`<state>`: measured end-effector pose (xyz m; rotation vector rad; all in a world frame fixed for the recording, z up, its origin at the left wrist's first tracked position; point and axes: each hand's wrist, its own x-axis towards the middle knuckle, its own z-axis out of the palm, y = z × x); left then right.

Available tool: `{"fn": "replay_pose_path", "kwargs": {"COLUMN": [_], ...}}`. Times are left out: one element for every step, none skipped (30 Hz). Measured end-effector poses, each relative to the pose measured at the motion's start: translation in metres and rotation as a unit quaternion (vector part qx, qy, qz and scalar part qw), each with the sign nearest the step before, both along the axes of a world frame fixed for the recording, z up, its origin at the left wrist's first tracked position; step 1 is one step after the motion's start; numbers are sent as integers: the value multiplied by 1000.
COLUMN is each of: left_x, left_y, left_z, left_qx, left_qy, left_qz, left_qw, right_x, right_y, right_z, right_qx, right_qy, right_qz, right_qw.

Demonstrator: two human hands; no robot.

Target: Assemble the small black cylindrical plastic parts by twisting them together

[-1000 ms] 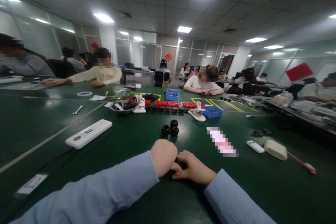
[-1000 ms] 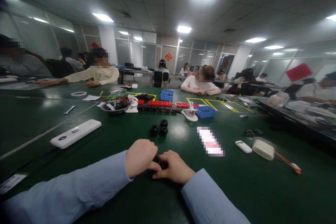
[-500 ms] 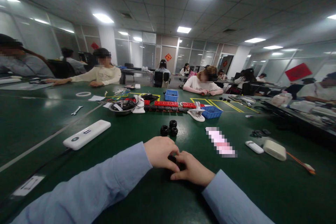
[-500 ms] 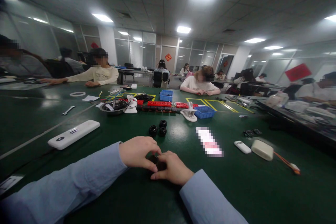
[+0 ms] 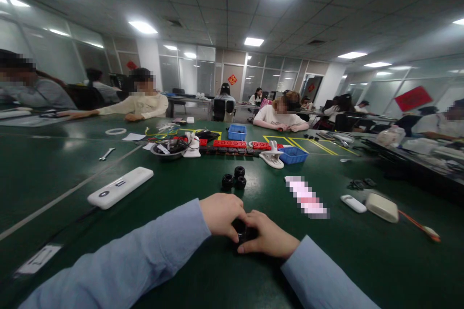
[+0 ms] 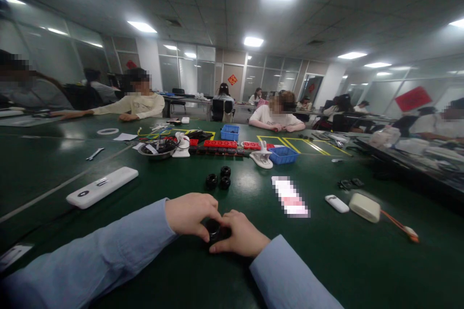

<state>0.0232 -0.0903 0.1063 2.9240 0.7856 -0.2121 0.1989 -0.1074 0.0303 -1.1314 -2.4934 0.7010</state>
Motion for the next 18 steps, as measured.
{"fn": "replay_pose_path", "kwargs": {"left_x": [1, 1, 2, 3, 3, 4, 5, 5, 6, 7, 7, 8, 9, 11, 12, 13, 14, 15], "left_y": [-1, -1, -2, -2, -2, -3, -3, -4, -5, -6, -8, -10, -11, -13, -15, -17, -18, -18], "left_z": [0, 0, 0, 0, 0, -1, -1, -2, -2, -3, -3, -3, -3, -2, -2, -2, -1, 0], "left_qx": [4, 7, 11, 15, 19, 23, 27, 32, 35, 38, 39, 40, 43, 46, 51, 56, 59, 62], "left_qy": [1, 2, 3, 4, 6, 6, 7, 7, 8, 10, 13, 16, 18, 21, 23, 26, 30, 35], "left_qz": [5, 12, 20, 29, 37, 46, 54, 62, 70, 78, 88, 100, 112, 123, 133, 140, 144, 145], "left_qw": [1000, 1000, 1000, 999, 999, 999, 998, 998, 997, 996, 995, 994, 993, 991, 990, 988, 987, 987], "right_x": [0, 0, 0, 0, 0, 0, -1, -1, -1, -1, -1, -1, -1, -1, -1, 0, 0, 0], "right_y": [0, 0, 0, 1, 1, 1, 1, 1, 1, 1, 1, 1, 1, 1, 1, 1, 1, 1], "right_z": [0, 0, -1, -1, -1, -1, -2, -2, -2, -2, -2, -2, -2, -2, -2, -3, -3, -3], "right_qx": [-1, -1, -1, -1, 0, 0, 1, 1, 1, 1, -1, -2, -3, -4, -5, -6, -6, -6], "right_qy": [0, 1, 1, 1, 2, 3, 4, 6, 7, 8, 7, 7, 6, 6, 8, 10, 13, 16], "right_qz": [1, 1, 1, 0, -1, -2, -3, -4, -5, -6, -8, -11, -14, -15, -16, -16, -15, -13], "right_qw": [1000, 1000, 1000, 1000, 1000, 1000, 1000, 1000, 1000, 1000, 1000, 1000, 1000, 1000, 1000, 1000, 1000, 1000]}}
